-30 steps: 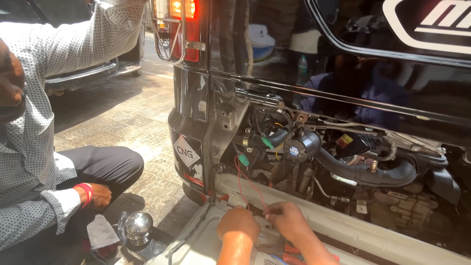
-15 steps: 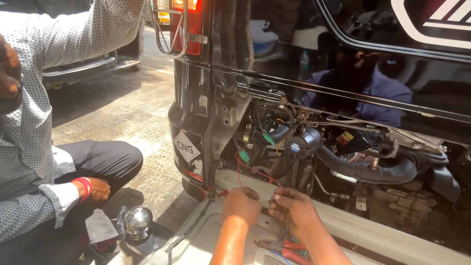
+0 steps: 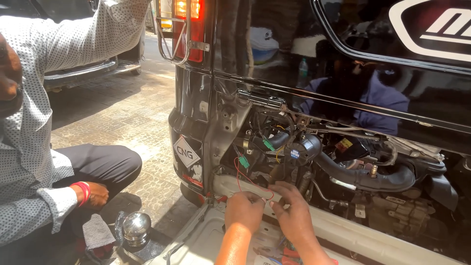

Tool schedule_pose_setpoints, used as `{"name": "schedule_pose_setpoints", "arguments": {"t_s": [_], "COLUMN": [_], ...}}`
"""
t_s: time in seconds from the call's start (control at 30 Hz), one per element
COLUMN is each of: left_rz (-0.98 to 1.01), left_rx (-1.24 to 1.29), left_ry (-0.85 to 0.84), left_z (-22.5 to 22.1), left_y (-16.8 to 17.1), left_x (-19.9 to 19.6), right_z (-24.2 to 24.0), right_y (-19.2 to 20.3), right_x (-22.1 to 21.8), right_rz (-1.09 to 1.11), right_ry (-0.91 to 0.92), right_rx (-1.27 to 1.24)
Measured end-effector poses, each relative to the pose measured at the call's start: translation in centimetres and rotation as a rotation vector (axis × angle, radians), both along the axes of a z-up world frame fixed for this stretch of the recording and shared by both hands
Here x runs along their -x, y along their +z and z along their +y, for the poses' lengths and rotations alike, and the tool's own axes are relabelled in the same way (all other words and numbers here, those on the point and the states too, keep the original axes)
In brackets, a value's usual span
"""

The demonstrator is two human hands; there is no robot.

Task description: Repairing and connecting electrical wiring and connectors in the rear engine compartment of a vehicle.

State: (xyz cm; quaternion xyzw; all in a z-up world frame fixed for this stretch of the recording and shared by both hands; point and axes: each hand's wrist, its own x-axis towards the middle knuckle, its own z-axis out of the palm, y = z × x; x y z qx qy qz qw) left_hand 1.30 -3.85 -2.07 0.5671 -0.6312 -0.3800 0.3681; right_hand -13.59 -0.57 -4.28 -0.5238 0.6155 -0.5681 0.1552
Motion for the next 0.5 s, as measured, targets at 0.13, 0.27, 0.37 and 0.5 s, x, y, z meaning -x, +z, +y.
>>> {"name": "schedule_pose_setpoints", "arguments": {"t_s": [0.13,0.27,0.37,0.5], "left_rz": [0.117,0.035,-0.186,-0.401], "left_rx": [-0.015,-0.137,0.294,0.482], "left_ry": [-0.098,-0.208,-0.064,0.122], "left_z": [-1.5,-1.5,-4.3,-7.5], "left_y": [0.0,5.0,2.9,-1.3], "left_x": [-0.2,-3.4,-5.8,-8.2], "right_z": [-0.7,-1.5,-1.4,-1.5], "right_y": [-1.3,-2.2,-1.6,-1.3], "right_x": [0.2,1.3,1.4,1.7], "right_rz": [0.246,-0.16,-0.337,-0.533], "right_ry": [0.081,0.129,0.204,0.135], "right_rx": [-0.008,-0.132,-0.059,-0.075]}}
